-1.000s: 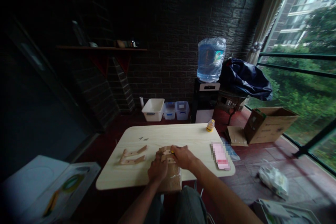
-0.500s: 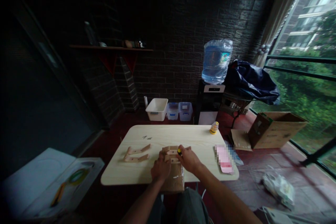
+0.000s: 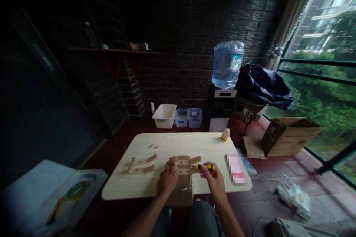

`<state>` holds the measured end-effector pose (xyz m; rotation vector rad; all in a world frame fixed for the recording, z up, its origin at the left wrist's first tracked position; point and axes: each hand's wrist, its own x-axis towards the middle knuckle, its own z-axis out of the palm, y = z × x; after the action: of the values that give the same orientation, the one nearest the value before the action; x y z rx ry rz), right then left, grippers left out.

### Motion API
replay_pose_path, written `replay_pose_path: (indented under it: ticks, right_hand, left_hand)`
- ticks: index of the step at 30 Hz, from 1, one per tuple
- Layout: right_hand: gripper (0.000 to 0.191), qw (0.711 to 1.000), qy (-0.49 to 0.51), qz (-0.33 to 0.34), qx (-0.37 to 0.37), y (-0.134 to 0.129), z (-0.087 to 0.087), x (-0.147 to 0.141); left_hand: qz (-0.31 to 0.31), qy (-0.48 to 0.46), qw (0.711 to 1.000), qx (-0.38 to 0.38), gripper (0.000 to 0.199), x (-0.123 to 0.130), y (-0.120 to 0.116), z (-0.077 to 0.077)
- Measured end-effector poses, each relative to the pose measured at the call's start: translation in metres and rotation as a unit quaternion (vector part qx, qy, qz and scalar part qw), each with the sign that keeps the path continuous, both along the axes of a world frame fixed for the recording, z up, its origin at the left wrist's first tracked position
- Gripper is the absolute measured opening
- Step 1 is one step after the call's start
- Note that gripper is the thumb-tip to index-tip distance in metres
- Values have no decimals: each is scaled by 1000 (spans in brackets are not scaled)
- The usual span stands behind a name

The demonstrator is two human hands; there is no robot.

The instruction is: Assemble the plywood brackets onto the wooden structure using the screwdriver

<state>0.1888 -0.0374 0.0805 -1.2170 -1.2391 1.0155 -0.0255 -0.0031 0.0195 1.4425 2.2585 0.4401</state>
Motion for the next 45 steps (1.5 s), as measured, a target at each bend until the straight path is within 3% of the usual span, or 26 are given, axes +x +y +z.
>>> replay_pose_path:
  ticks: [2,6,9,12,15,21,26,30,36,39,45]
  right_hand:
    - [45,985,156,-58,-49,-14,-25,1]
    - [43,909,392,-55,-127,-39,-71,-10]
    - [41,853,497,-45,-155,-47,-94,-17]
    - [31,815,551,-28,-175,-47,-104,-19]
    - [25,798,573,-2,-187,-46,-107,-18]
    - [23,777,599,8,-195,-46,-108,-18]
    - [20,759,618,22,-202,-50,-108,-17]
    - [23,765,611,42,-198,-54,-107,-15]
    - [17,752,629,55,-188,-57,-103,-9]
    - [17,752,628,50,-192,-57,-101,-6]
    - [21,749,631,27,-201,-55,-97,-2]
  left_hand:
    - [-8,-20,1000,4,67,-2,3,-5]
    - [-14,-34,999,27,71,-3,7,-18]
    - [12,-51,995,89,68,-2,11,-31]
    - [20,-99,974,203,71,-3,15,-43]
    - [-3,-142,952,272,78,-6,16,-46]
    - [-35,-124,950,286,77,-8,2,-33]
    - [-2,-127,957,260,64,1,-4,-26]
    - [23,-155,959,235,45,9,-5,-28]
    - [-40,-220,946,236,31,6,-8,-29]
    - [-78,-272,936,210,36,1,-8,-26]
    - [-103,-317,921,202,63,-3,-13,-30]
